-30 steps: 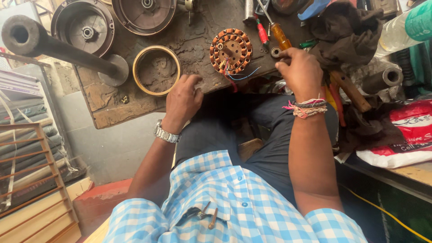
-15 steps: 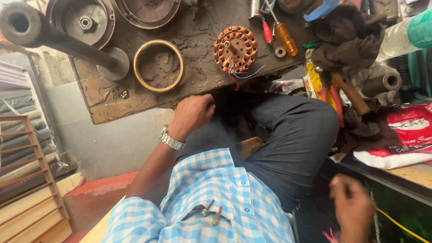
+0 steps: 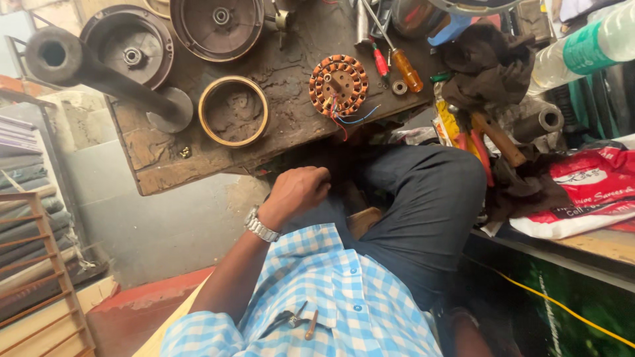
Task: The person sits on the floor and cleans a circular motor component with a cloth. They then handle a copper stator, connecting wires to it using a screwdriver and a multimeter probe.
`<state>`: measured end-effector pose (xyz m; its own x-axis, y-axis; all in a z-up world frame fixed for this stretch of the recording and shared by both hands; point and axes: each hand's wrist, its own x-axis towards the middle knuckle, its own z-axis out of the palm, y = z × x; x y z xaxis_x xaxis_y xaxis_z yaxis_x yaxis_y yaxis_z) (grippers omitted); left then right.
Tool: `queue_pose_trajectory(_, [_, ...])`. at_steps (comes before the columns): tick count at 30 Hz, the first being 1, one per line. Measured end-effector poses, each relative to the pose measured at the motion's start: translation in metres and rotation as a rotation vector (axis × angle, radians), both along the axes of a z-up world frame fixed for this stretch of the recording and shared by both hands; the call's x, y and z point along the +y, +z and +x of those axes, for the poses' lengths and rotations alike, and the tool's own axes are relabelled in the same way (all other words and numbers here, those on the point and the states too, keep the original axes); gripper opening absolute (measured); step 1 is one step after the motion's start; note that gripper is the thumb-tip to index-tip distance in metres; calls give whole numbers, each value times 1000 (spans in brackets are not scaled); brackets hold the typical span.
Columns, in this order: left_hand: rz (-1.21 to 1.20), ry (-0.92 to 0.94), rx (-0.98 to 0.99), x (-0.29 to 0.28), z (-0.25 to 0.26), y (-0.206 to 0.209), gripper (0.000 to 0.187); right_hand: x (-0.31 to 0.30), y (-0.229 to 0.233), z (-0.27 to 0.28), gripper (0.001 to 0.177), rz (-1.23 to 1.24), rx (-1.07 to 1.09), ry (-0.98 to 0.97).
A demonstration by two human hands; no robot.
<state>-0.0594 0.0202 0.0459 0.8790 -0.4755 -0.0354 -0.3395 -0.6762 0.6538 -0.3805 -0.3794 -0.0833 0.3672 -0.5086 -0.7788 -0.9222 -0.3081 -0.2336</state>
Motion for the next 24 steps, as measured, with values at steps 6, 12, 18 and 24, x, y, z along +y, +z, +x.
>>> queue_pose_trajectory(6, [54, -55, 33, -5, -4, -9, 15, -5, 6, -17, 22, -10, 89, 14])
queue_pose_trajectory(12, [19, -218, 122, -46, -9, 0, 13, -37, 8, 13, 25, -94, 16, 7])
queue_pose_trajectory(18, [-65, -314, 126, -66, -16, 13, 18, -48, 26, 12, 27, -96, 32, 31])
queue_pose_trajectory(24, [-333, -437, 373, -63, -27, 27, 25, -44, 77, 37, 30, -46, 113, 257])
